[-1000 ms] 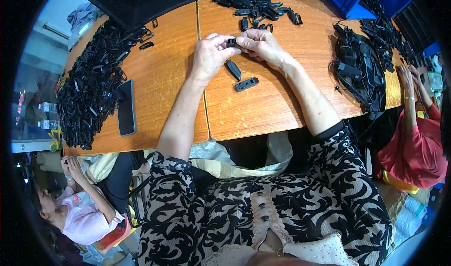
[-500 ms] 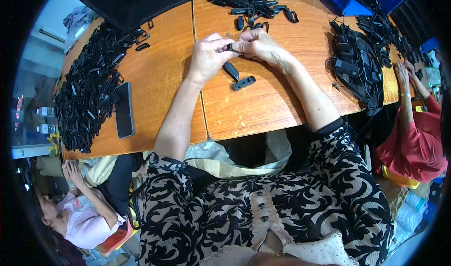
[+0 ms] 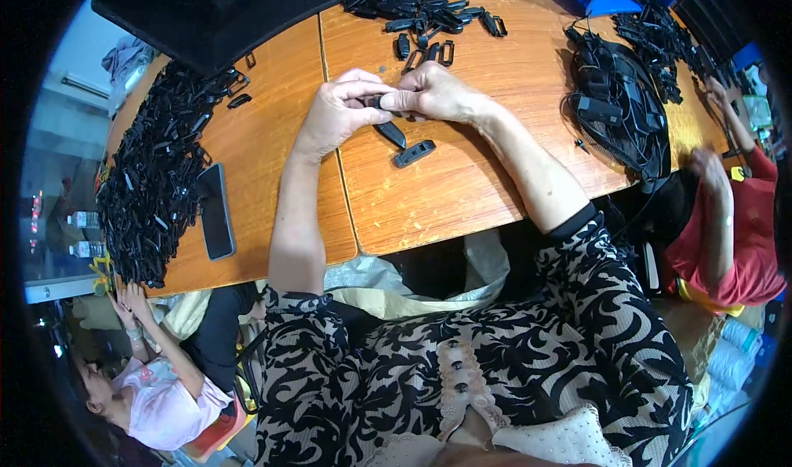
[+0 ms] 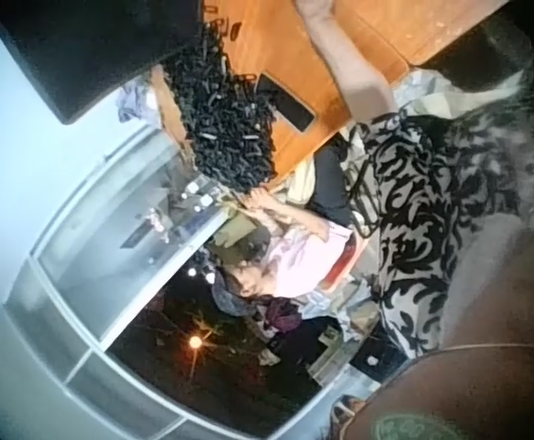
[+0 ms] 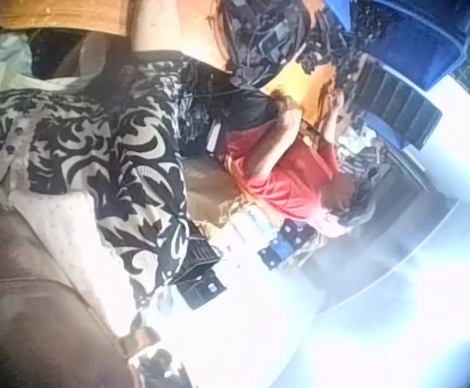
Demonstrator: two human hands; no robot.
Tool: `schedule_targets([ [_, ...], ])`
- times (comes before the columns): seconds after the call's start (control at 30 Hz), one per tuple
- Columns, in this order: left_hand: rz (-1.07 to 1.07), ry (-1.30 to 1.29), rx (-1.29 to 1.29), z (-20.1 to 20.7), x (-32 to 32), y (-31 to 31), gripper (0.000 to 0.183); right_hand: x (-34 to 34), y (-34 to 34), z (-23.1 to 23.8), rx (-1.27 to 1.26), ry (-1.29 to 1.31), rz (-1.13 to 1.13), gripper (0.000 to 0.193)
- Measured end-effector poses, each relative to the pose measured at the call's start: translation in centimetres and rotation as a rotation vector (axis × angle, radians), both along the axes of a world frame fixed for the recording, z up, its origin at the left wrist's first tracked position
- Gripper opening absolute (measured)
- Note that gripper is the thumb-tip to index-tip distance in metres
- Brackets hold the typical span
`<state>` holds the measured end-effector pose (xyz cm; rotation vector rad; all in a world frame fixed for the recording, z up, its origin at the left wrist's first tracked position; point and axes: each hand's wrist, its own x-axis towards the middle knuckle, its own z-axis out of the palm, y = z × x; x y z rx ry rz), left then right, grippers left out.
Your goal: The person assembles small black plastic buckle components by hand on a production table.
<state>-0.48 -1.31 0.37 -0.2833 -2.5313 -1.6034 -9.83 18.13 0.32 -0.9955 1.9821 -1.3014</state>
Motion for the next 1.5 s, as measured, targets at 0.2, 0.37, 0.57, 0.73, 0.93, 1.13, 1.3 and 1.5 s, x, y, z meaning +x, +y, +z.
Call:
schedule_targets([
  [0.2, -0.009, -0.028, -0.050, 0.6, 0.5, 0.2, 0.030, -1.7, 1.3, 0.5, 0.011, 0.474, -0.242, 0.046],
  [0.37, -0.065, -0.118, -0.107, 1.5, 0.1, 0.5, 0.031, -3.1, 4.1, 1.6, 0.316, 0.844, -0.444, 0.048],
  [0.57, 0.389, -0.178, -0.231, 3.1, -7.3, 3.2, 0.040, -3.8, 4.1, 0.1, 0.411, 0.899, -0.442, 0.040],
  [0.73, 0.417, -0.219, -0.578, 3.4, -9.9, 3.3, 0.030, -3.3, 3.0, 0.1, 0.431, 0.967, -0.503, 0.019],
  [0.93, 0.234, -0.030, -0.763, 3.1, -5.3, 3.2, 0.023, -3.4, 2.1, -0.4, -0.137, 0.629, -0.491, 0.027],
  [1.13, 0.354, 0.038, -0.038, -1.6, -0.6, 2.1, 0.032, 0.0, 0.2, 0.8, -0.209, -0.384, -0.222, 0.017],
  [1.3, 0.224, 0.039, 0.107, -1.2, -0.5, 2.4, 0.030, -0.1, 0.3, 0.4, -0.220, -0.382, -0.199, 0.020],
  [1.5, 0.217, 0.202, -0.011, -2.2, -0.4, 1.9, 0.029, 0.4, 0.0, 0.8, -0.203, -0.333, -0.181, 0.026],
])
